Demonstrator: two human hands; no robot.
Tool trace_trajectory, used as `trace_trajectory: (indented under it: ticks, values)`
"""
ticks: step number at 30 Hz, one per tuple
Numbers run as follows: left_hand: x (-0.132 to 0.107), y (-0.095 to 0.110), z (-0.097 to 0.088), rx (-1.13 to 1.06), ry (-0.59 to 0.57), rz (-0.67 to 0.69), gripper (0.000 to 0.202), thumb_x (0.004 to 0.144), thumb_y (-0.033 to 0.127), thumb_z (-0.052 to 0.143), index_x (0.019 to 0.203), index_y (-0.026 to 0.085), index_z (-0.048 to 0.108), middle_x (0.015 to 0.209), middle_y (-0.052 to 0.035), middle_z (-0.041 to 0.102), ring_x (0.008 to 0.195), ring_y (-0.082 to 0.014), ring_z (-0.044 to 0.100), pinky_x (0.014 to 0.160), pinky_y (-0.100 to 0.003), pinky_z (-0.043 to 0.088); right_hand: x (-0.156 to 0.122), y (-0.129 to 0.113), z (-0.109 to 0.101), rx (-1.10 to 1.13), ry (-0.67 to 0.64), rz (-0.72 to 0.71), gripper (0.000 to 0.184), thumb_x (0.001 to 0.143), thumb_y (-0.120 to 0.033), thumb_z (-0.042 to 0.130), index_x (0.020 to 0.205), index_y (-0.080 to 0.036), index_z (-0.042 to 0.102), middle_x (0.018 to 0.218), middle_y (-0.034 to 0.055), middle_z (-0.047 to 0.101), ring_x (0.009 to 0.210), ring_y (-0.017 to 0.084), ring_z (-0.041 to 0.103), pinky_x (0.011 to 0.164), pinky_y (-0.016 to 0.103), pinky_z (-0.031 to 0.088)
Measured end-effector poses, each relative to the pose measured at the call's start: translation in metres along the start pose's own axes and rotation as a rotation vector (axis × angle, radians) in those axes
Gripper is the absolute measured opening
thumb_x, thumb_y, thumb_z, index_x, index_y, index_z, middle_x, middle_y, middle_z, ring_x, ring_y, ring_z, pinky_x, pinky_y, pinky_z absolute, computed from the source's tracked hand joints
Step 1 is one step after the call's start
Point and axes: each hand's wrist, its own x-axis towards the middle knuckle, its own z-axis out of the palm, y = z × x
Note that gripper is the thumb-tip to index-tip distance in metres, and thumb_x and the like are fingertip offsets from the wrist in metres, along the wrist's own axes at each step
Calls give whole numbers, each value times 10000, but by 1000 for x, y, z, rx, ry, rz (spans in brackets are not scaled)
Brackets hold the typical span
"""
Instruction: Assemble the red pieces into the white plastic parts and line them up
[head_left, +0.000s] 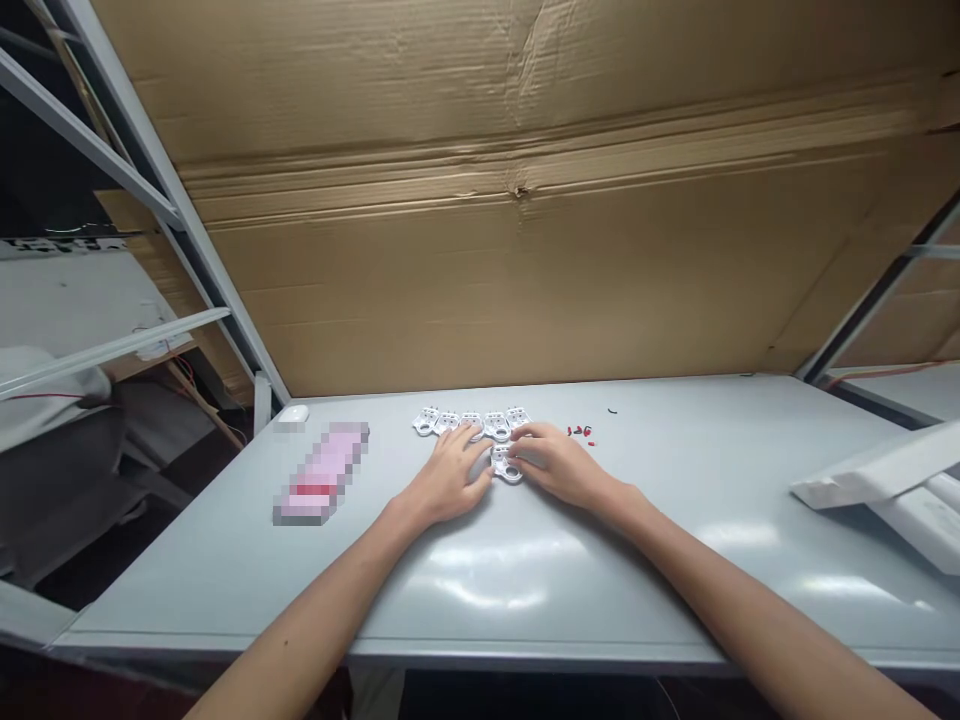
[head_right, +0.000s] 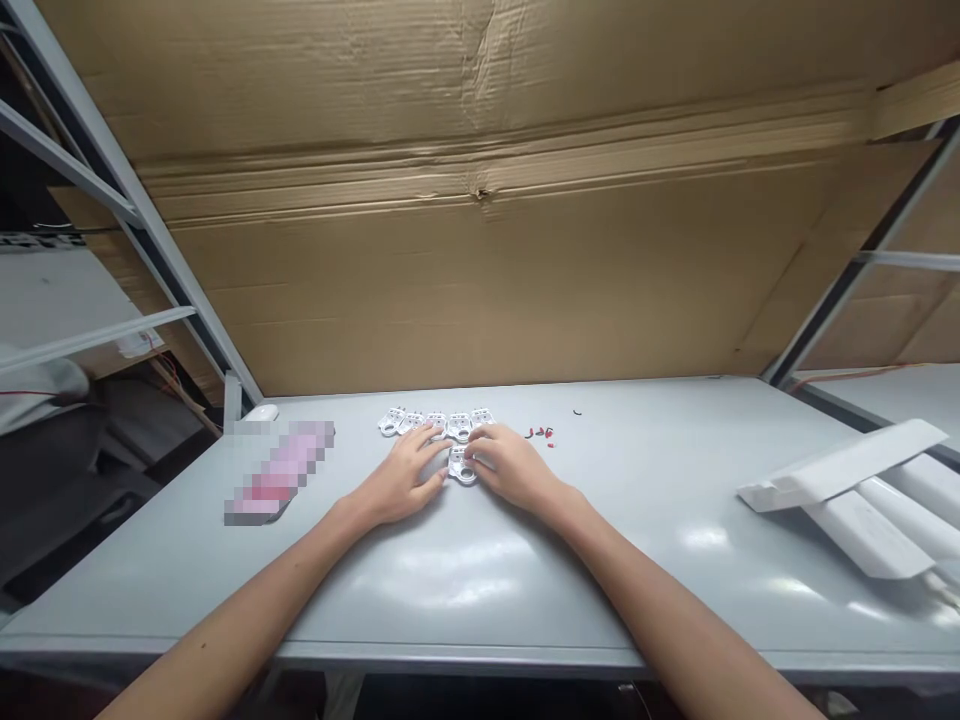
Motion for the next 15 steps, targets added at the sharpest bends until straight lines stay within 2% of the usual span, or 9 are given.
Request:
trace_trajectory:
  ticks: [3, 7, 11, 15]
  values:
    - [0, 2, 2, -37, 13, 42, 441, 940, 387, 526, 1330, 182, 535, 1440, -134, 490, 1415, -322, 331, 1170, -525, 289, 1, -3, 2, 33, -14, 22, 242, 944, -233, 495, 938, -212, 736, 1010, 89, 692, 927, 223, 643, 820, 351, 526]
    - [2, 3, 5, -84, 39, 53, 465, 910, 472, 567, 1290, 209, 524, 1371, -117, 542, 1363, -299, 410, 1150, -475, 342, 2, -7, 3, 15, -8, 31, 229, 938, -195, 500, 927, -199, 729, 1006, 94, 694, 910, 219, 646, 811, 341, 520]
    - [3, 3, 6, -74, 58, 24, 454, 903, 506, 590, 1214, 177, 560, 1368, -154, 531, 1374, -320, 389, 1144, -485, 341, 3, -8, 8, -65, -19, -27, 265, 946, -143, 456, 909, -184, 716, 991, 99, 696, 904, 217, 641, 802, 336, 508]
    - [3, 0, 7, -80, 37, 20, 466, 902, 528, 599, 1212, 182, 565, 1398, -158, 508, 1392, -328, 365, 1133, -512, 346, 3, -7, 13, -45, -16, -51, 313, 961, -131, 392, 873, -179, 688, 969, 100, 705, 887, 218, 643, 800, 355, 506]
